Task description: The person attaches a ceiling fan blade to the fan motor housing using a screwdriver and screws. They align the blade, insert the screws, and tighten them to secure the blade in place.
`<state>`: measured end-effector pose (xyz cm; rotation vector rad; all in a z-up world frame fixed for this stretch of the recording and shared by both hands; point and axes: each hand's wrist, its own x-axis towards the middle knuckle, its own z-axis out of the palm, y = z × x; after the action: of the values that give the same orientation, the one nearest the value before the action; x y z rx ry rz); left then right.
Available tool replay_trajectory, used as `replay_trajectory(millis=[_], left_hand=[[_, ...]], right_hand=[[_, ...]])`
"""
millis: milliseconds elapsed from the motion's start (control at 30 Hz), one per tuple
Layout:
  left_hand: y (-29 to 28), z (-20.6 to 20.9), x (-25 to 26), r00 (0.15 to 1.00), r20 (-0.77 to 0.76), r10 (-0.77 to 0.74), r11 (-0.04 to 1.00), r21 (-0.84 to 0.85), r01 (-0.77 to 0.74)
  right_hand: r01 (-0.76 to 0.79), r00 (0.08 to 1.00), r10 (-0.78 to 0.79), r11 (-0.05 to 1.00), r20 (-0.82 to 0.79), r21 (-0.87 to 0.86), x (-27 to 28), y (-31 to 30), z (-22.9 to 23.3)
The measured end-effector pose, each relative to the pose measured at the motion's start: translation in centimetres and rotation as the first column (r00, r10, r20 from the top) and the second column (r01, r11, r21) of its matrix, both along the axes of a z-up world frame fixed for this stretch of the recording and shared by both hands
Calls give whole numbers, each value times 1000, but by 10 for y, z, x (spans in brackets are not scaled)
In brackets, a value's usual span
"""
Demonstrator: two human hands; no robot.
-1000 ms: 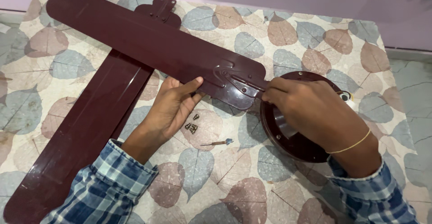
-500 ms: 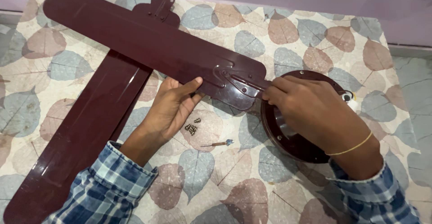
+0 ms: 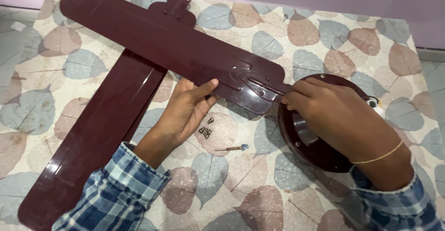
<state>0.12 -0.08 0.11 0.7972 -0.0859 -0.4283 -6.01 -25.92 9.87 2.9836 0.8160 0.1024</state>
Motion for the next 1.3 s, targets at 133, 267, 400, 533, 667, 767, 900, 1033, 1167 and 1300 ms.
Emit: replay_trajectory(millis=[133,267,400,533,667,767,900,1033,1167,1300], left_hand=[[2,-1,0,1000,13,-10,1000,26,9],[-2,4,0,1000,27,7,999,33,-8],[2,1,-1,1000,9,-7,1000,10,7],[3,-3,0,999,52,-16,1000,13,15],[3,2,0,999,34,-7,999,33,6],[2,4,-2,1000,-3,-8,999,36,8],[2,4,-1,1000,-13,-10,999,43,11],[1,2,0,1000,18,-24,998,53,23],[1,3,0,1000,19,-10,998,60,9],[0,3,0,1000,-5,-3,999,44,4]], right_hand=[[-25,1000,26,998,15,-55,4,-5,-5],[-69,996,69,998,52,0,3,-5,3],[-18,1000,18,1000,-24,-3,2,0,10],[7,999,-6,1000,-43,28,0,4,10],[7,1000,-7,1000,-6,-14,2,8,8],[16,1000,-16,1000,-21,-15,3,8,9],[-1,1000,1,1000,3,11,3,5,6],[-54,999,54,997,3,56,6,-4,1],[-28,999,28,1000,-32,-6,7,-9,-5],[-69,997,69,997,26,-16,6,-9,-5]])
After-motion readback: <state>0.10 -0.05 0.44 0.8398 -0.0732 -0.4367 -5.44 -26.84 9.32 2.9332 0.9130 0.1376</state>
